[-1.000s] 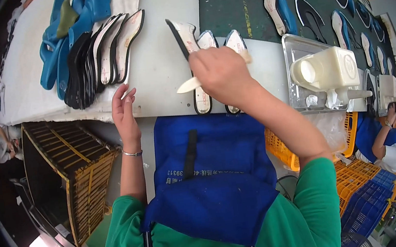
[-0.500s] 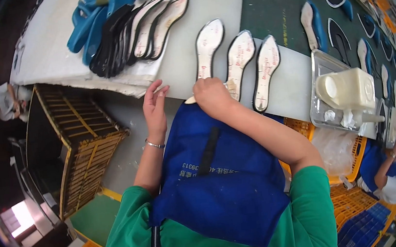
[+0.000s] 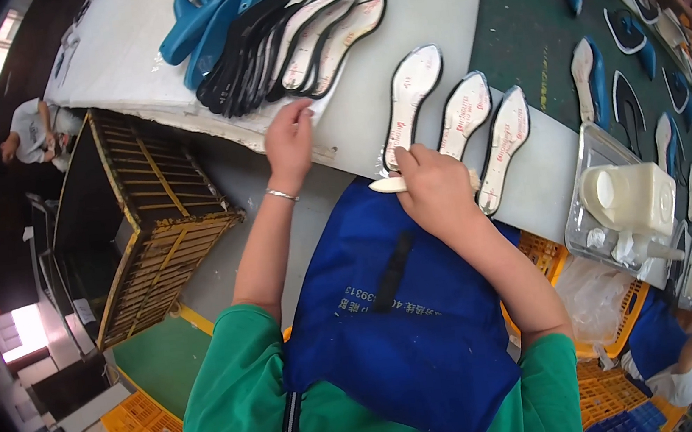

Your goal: Applying adhesive or glue to shoe insoles using a brush at a manufacturing workstation.

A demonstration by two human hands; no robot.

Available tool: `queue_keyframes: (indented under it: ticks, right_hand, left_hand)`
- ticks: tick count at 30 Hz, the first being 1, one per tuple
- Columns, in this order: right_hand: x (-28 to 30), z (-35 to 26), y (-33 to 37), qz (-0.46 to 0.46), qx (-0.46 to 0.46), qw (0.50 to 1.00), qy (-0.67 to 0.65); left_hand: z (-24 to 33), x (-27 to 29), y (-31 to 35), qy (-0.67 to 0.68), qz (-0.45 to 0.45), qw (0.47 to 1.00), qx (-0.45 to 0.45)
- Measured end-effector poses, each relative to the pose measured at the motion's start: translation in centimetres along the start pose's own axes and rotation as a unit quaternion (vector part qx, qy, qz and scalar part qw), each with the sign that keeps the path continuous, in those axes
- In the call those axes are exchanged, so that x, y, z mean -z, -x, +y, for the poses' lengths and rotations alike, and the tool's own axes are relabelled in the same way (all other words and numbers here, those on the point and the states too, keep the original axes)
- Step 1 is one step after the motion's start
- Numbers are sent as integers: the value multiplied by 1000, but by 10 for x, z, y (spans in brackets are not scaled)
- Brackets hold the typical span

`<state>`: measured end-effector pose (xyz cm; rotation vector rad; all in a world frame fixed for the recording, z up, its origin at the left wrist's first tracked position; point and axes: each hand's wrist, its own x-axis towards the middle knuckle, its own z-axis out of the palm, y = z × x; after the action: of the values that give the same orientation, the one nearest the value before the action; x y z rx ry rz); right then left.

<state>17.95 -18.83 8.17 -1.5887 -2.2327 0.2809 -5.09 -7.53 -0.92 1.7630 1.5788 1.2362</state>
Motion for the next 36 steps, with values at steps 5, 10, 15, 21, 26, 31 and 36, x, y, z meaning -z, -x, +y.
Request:
queue_keyframes:
  ticks: [5, 10, 15, 21, 26, 31, 36]
  right_hand:
    - [14, -6, 4, 22, -33, 998, -46]
    - [25, 1, 13, 27, -51, 997, -56]
    - [33, 4, 18, 17, -70, 994, -81]
    - [27, 2, 15, 21, -52, 995, -85]
    - [24, -1, 11, 6, -51, 993, -109]
    - [22, 2, 10, -7, -36, 994, -99]
    - [32, 1, 13, -9, -37, 995, -96]
  left_hand:
    - [27, -9, 6, 21, 3, 1000, 6]
    - [9, 23, -4, 10, 77, 997, 0]
    - [-47, 81, -56, -93, 208, 972, -63]
    - [-136, 136, -128, -169, 77, 973, 138]
    - [-170, 153, -154, -57, -14, 990, 127]
    - [-154, 155, -170, -178, -80, 970, 144]
    - [-81, 167, -167, -300, -15, 954, 1]
